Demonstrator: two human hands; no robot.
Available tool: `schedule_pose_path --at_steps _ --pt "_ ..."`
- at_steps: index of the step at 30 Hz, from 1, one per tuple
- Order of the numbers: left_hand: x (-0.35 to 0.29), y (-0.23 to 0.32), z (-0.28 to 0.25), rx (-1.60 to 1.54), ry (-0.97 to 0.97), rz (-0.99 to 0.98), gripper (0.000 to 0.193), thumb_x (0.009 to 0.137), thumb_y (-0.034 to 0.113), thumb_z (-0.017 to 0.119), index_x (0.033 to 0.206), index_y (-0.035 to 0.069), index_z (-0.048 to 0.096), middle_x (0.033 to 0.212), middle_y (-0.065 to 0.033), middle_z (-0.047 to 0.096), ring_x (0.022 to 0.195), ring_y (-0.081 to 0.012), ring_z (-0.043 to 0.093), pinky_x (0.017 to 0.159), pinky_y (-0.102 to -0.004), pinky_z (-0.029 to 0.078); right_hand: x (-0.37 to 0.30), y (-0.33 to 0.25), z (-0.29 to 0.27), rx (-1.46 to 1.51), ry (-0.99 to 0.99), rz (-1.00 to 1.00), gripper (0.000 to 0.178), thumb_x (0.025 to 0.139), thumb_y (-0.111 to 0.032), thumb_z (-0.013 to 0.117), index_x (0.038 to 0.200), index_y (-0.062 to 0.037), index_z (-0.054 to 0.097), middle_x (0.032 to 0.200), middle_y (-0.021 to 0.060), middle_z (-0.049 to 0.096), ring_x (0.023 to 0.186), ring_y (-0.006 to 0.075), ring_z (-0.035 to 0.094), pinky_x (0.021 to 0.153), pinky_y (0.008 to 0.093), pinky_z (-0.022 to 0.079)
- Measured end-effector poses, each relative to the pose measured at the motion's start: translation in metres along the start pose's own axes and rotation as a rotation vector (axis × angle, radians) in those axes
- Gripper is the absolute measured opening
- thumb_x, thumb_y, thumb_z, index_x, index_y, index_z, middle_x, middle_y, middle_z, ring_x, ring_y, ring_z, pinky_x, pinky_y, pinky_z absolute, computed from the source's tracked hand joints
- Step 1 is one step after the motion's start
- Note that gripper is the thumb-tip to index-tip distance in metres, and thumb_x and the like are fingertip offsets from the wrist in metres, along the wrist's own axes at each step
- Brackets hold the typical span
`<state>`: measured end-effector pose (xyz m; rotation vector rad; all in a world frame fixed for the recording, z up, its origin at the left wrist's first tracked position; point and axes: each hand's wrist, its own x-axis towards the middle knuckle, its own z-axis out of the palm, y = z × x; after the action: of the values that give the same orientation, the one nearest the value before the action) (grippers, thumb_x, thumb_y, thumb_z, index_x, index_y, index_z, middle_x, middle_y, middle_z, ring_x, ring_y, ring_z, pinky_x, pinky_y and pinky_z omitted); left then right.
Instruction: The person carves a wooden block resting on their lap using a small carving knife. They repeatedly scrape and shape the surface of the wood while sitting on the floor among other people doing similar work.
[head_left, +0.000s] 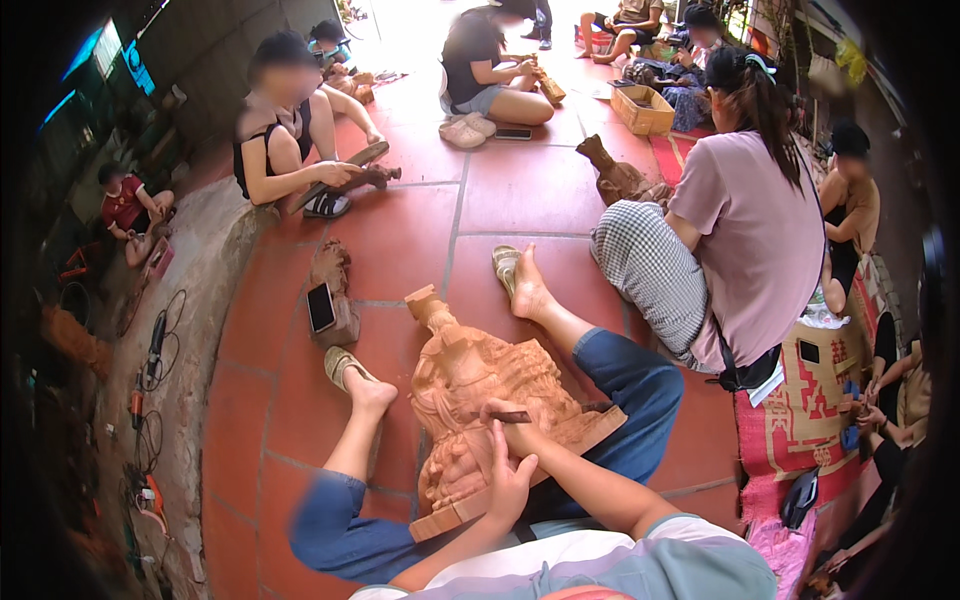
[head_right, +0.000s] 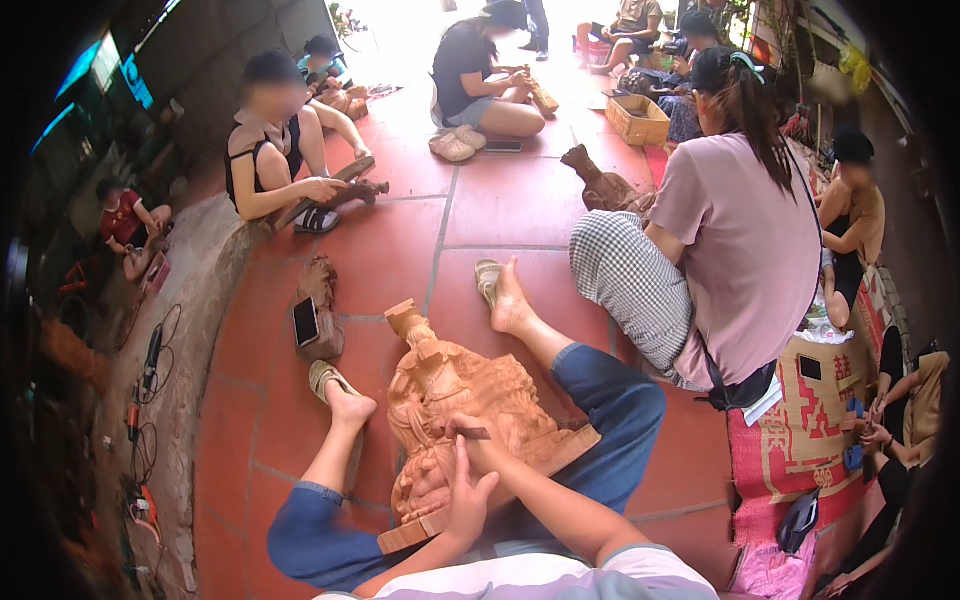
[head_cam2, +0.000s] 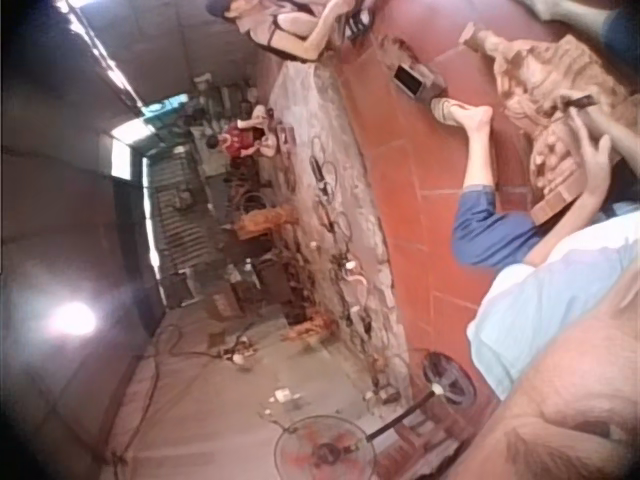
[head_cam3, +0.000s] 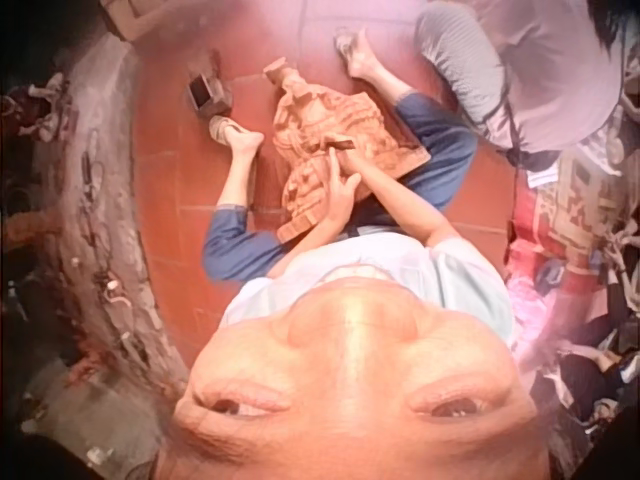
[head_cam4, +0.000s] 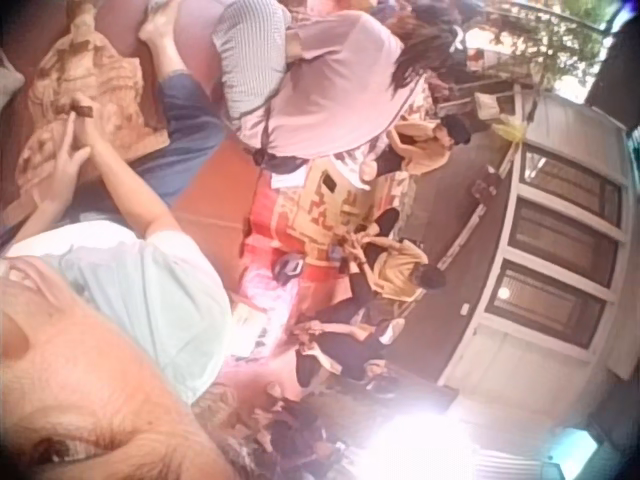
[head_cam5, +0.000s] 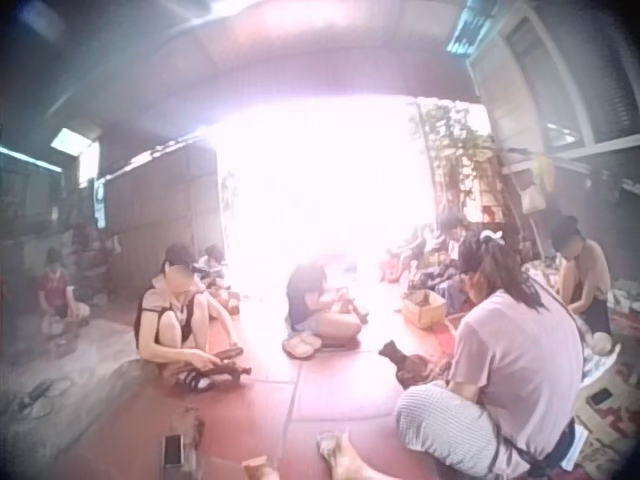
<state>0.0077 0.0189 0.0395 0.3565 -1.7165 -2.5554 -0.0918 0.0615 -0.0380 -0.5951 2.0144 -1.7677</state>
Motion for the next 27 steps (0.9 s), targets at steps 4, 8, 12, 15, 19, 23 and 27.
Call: schedule_pose_path --at_steps 4,8,12,15,19,23,27 --pt "0.015 -0.012 -0.012 0.141 -0.060 0.002 0.076 0.082 0.003 0.050 0.142 -0.003 0.005 0.145 -0.0164 0.018 0.133 -0.0225 0.022 0.108 -0.0311 0.020 0.009 0.054 -0.013 0.214 -0.007 0.133 0.007 0.075 -0.003 0.055 0.082 -0.0048 0.055 0.073 0.0046 0.053 0.065 0.0146 0.050 0.057 0.0243 0.042" --pt "0.001 -0.006 -0.013 -0.035 -0.051 0.032 0.076 0.082 0.003 0.051 0.142 -0.003 0.005 0.147 -0.0173 0.014 0.135 -0.0222 0.017 0.108 -0.0311 0.019 0.000 -0.012 0.000 -0.295 0.161 -0.193 0.007 0.075 0.001 0.052 0.077 -0.0051 0.052 0.070 0.0054 0.053 0.065 0.0137 0.051 0.057 0.0280 0.043" --pt "0.006 -0.010 -0.013 0.014 -0.001 0.021 0.075 0.083 -0.003 0.051 0.143 0.002 0.007 0.148 -0.0151 -0.003 0.130 -0.0211 0.029 0.103 -0.0307 0.031 0.000 -0.022 0.001 -0.104 -0.019 -0.006 0.009 0.072 0.003 0.055 0.076 -0.0042 0.052 0.071 0.0061 0.055 0.066 0.0132 0.051 0.059 0.0280 0.044" --pt "0.008 -0.001 -0.021 0.065 -0.078 0.009 0.075 0.083 0.002 0.050 0.143 -0.001 0.004 0.147 -0.0169 0.013 0.136 -0.0228 0.017 0.108 -0.0315 0.019 0.006 -0.021 0.000 -0.219 0.167 -0.093 0.009 0.069 0.001 0.058 0.073 -0.0043 0.052 0.070 0.0070 0.054 0.064 0.0160 0.051 0.058 0.0285 0.043" --pt "0.009 -0.028 -0.028 -0.037 -0.010 0.074 0.075 0.084 0.002 0.051 0.143 0.001 0.006 0.147 -0.0161 0.012 0.129 -0.0205 0.028 0.103 -0.0289 0.029 0.005 -0.014 0.018 -0.172 0.128 -0.119 0.008 0.070 -0.005 0.058 0.072 -0.0064 0.051 0.068 0.0093 0.052 0.060 0.0205 0.051 0.055 0.0319 0.042" --pt "0.019 -0.016 -0.030 0.267 -0.094 0.120 0.072 0.084 0.007 0.053 0.143 0.001 0.013 0.148 -0.0208 0.011 0.135 -0.0217 0.014 0.105 -0.0298 0.024 0.010 -0.006 0.001 -0.229 0.133 -0.008 0.006 0.073 -0.007 0.057 0.073 -0.0060 0.051 0.068 0.0098 0.052 0.061 0.0207 0.052 0.055 0.0309 0.042" --pt "-0.003 -0.013 -0.032 -0.018 -0.037 0.083 0.070 0.084 0.006 0.049 0.142 -0.001 0.011 0.150 -0.0127 0.000 0.138 -0.0232 0.010 0.110 -0.0353 0.015 0.005 -0.016 0.013 -0.292 0.128 0.050 0.007 0.077 -0.010 0.057 0.074 -0.0057 0.052 0.068 0.0103 0.053 0.063 0.0208 0.053 0.055 0.0300 0.042"
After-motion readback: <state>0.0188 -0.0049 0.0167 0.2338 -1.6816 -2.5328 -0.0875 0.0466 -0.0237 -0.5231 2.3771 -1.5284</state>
